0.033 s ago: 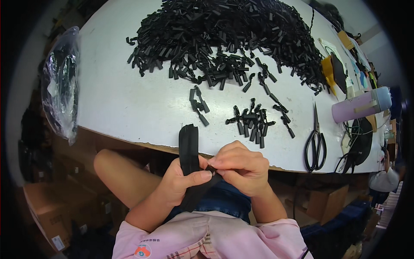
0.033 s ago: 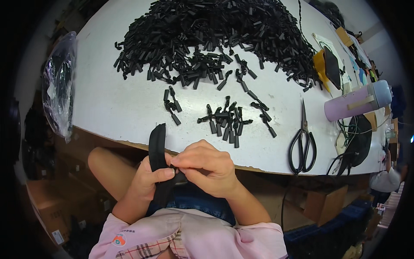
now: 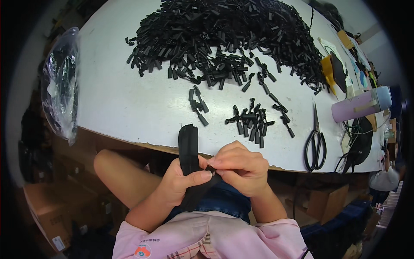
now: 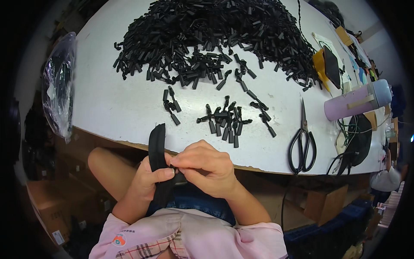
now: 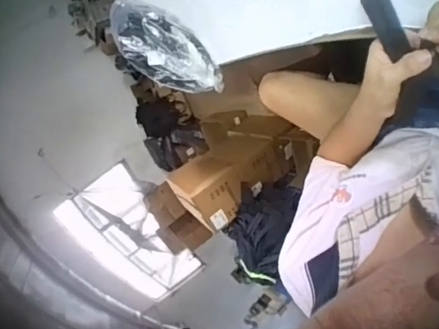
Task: Manually assembling small black plastic clips or components at a workbench.
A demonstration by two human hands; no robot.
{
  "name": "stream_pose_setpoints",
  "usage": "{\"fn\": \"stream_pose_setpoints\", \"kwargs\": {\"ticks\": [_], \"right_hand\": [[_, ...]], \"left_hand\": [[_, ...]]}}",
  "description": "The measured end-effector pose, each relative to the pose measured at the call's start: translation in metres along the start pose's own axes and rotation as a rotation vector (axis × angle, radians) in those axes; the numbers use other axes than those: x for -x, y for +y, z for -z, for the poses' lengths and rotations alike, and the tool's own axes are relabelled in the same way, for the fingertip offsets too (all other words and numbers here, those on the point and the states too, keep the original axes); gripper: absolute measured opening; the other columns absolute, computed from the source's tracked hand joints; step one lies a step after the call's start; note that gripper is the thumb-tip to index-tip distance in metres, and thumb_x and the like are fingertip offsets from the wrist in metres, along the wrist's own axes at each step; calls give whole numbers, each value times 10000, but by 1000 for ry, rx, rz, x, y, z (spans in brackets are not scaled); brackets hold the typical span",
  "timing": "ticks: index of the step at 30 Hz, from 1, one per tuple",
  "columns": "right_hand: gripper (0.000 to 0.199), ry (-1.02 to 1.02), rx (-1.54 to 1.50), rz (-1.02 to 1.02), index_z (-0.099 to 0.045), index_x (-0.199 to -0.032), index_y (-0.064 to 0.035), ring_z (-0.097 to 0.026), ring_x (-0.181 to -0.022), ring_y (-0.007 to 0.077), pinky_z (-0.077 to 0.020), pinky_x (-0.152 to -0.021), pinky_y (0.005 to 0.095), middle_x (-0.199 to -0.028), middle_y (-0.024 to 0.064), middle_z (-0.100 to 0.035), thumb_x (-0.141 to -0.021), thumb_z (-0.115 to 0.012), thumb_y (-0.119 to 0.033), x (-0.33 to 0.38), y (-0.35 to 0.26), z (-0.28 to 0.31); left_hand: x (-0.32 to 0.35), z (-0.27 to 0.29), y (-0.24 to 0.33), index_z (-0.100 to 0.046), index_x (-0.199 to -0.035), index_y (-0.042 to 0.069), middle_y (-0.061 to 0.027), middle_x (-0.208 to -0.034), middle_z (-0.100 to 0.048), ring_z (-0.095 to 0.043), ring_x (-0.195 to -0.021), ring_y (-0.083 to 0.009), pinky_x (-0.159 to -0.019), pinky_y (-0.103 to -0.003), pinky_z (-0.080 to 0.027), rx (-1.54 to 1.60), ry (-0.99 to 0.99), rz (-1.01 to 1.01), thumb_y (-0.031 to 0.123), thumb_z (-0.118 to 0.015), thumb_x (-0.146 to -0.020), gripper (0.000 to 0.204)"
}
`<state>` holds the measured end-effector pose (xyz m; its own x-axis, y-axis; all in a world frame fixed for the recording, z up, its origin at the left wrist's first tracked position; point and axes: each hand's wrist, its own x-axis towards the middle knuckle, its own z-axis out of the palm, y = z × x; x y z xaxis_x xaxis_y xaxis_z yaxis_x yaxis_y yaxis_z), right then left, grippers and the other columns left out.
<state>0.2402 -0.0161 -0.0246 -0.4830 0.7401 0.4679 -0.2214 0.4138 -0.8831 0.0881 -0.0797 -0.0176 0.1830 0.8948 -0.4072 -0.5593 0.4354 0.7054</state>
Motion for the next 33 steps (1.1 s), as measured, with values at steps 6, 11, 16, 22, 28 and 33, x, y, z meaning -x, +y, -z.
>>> {"fn": "stream_pose_setpoints", "kwargs": {"ticks": [6,11,16,22,28,33], "right_hand": [[266,27,22,9,-615,-852,-4,-536,-655,172,-419,-569,243,-718,86,-595,-607,-593,98,2,0,1],[259,15,54,-2,-618,-847,-4,-537,-648,167,-418,-561,237,-716,86,-594,-610,-592,98,2,-1,0],[262,-3,56,-21,-621,-846,-7,-536,-647,166,-419,-556,238,-710,83,-592,-609,-589,99,2,1,2],[262,-31,97,-23,-622,-843,-15,-537,-635,173,-415,-569,249,-685,76,-584,-604,-590,86,-1,-2,2],[293,-67,139,-63,-620,-816,16,-554,-650,188,-428,-583,250,-712,99,-603,-548,-565,124,0,-3,3],[272,-63,191,-5,-618,-822,8,-551,-644,187,-427,-570,239,-718,97,-602,-573,-571,106,-1,-2,3]], "left_hand": [[-1,-1,-3,-546,-824,1,-1,-717,-523,-458,-643,-49,-592,-181,-362,-16,1,-45,96,-617,-710,165],[-1,-3,-3,-541,-831,-15,-18,-753,-540,-478,-678,-53,-616,-190,-387,-86,17,-193,70,-591,-735,138],[0,4,-4,-543,-834,-18,-16,-738,-540,-475,-657,-48,-589,-178,-384,-152,2,-227,68,-592,-736,139],[-1,4,-5,-545,-831,-16,-12,-713,-542,-474,-627,-41,-564,-169,-382,-199,8,-262,67,-594,-737,135],[-3,5,-6,-546,-816,-14,-11,-698,-544,-481,-616,-41,-556,-168,-385,-188,34,-264,66,-591,-738,120],[-3,3,-11,-542,-825,-14,-20,-718,-543,-484,-626,-43,-559,-166,-384,-273,79,-320,62,-588,-738,125]]}}
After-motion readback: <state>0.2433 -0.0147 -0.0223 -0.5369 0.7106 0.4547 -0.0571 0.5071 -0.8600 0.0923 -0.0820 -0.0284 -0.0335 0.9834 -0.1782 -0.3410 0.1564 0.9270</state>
